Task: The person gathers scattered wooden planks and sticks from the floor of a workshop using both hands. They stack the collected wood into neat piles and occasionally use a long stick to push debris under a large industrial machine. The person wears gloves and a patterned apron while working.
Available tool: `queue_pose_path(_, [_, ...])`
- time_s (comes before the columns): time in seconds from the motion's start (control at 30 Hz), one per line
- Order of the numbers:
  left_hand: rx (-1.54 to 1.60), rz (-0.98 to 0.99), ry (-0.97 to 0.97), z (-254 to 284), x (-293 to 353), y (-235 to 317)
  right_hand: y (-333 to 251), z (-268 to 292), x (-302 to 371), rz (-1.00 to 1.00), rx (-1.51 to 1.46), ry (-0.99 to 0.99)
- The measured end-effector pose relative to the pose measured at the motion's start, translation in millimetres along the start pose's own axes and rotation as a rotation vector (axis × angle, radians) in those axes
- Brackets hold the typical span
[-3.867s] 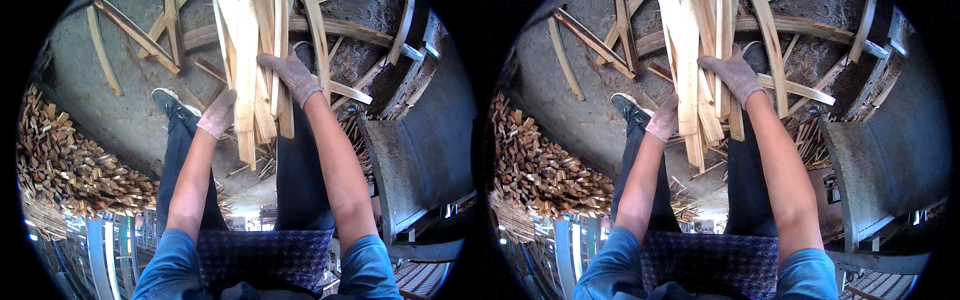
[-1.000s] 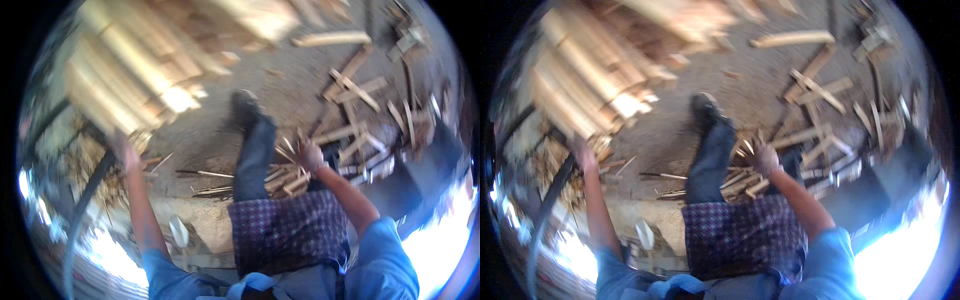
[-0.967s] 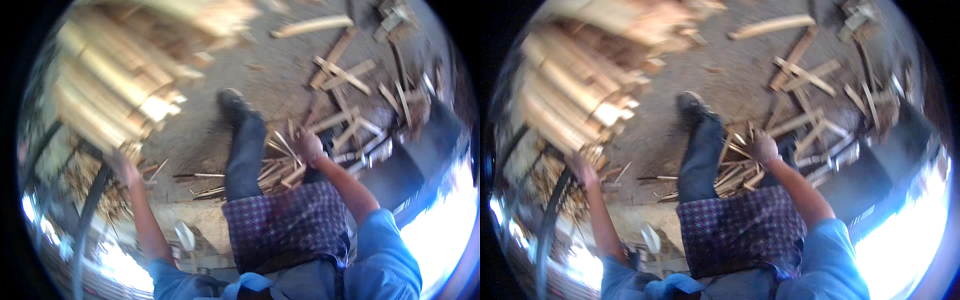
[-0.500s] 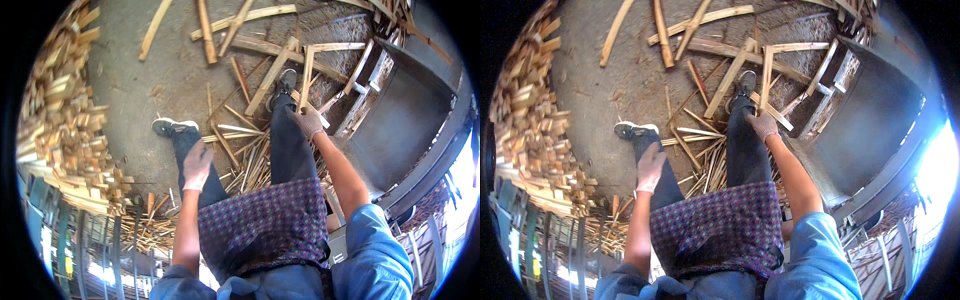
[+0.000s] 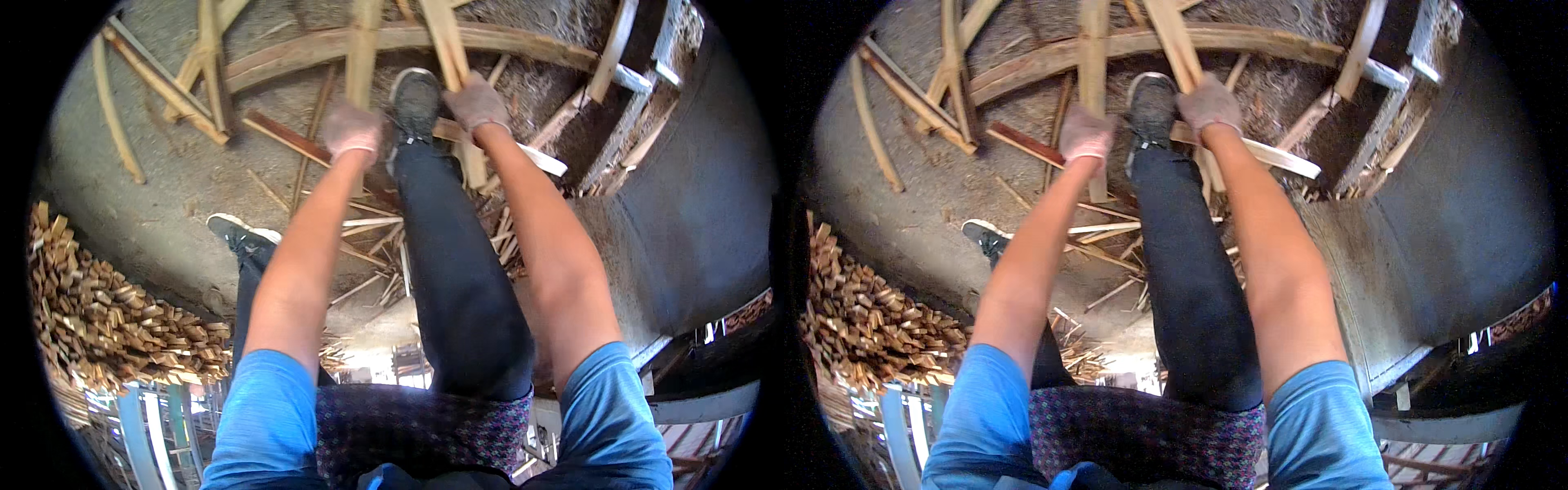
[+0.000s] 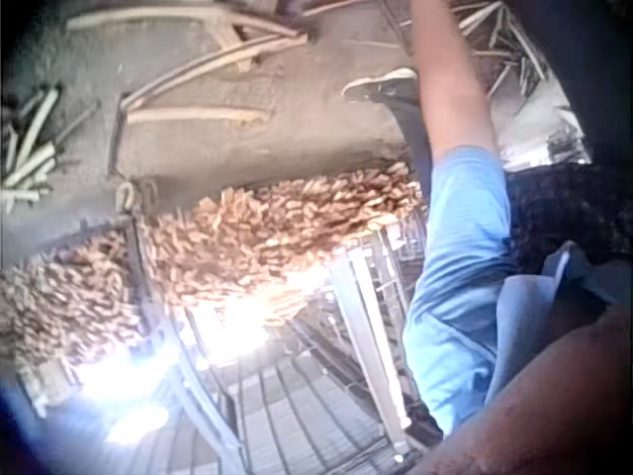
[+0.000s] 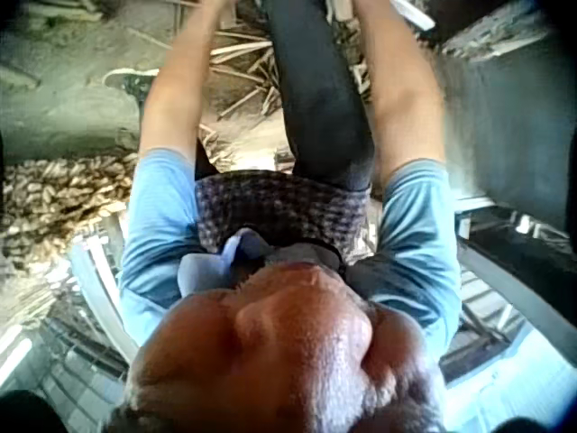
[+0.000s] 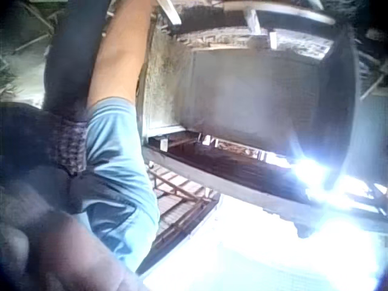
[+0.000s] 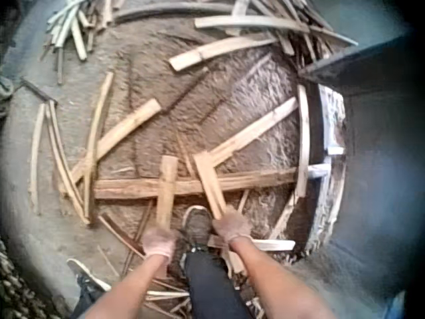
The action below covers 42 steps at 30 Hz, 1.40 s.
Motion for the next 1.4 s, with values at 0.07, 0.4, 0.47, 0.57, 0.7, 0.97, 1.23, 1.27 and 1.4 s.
queue_pose_path(0.07, [0.136, -0.005, -0.031, 10.7, 3.8, 13.2, -14.8, 14.5, 2.4, 0.085, -0.024, 0.064])
queue_pose_path(0.4, [0.867, -0.319, -0.479, 61.6, 12.6, 110.9, -150.2, 144.0, 22.4, 0.492, -0.294, -0.003])
queue_pose_path(0.47, [0.908, -0.054, -0.408, 67.4, 19.4, 130.9, -132.5, 167.7, 13.4, 0.416, -0.41, 0.124])
queue_pose_path(0.57, [1.079, 0.204, -0.365, 64.3, 19.3, 121.1, -66.7, 206.7, -10.6, 0.407, -0.317, 0.442])
queue_pose_path(0.7, [1.174, 0.24, -0.391, 42.0, 15.7, 42.9, 106.9, 221.0, -77.3, -0.077, 0.123, 0.556])
queue_pose_path(0.97, [0.898, 0.348, -0.347, 58.1, 89.0, 26.0, 195.1, 188.0, -89.3, -0.187, -0.229, 0.339])
queue_pose_path(1.23, [0.964, 0.407, -0.296, 111.8, 158.0, 46.2, 45.3, 134.6, 101.9, -0.13, -0.507, 0.328])
queue_pose_path(1.27, [1.033, 0.296, -0.308, 114.8, 150.4, 53.0, 18.6, 132.7, 125.2, -0.074, -0.542, 0.277])
queue_pose_path(1.4, [0.941, 0.007, -0.287, 142.0, 125.9, 94.1, -80.2, 86.6, 200.4, 0.323, -0.593, -0.001])
Point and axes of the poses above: each hand's wrist, its own x-axis away from the middle knuckle, its own z-axis out of the back of the hand, y = z × x, the point moved 8 cm from there along -x, towards the middle knuckle, and after that the axes turned 3 degrees about x, right-handed, at the moved point
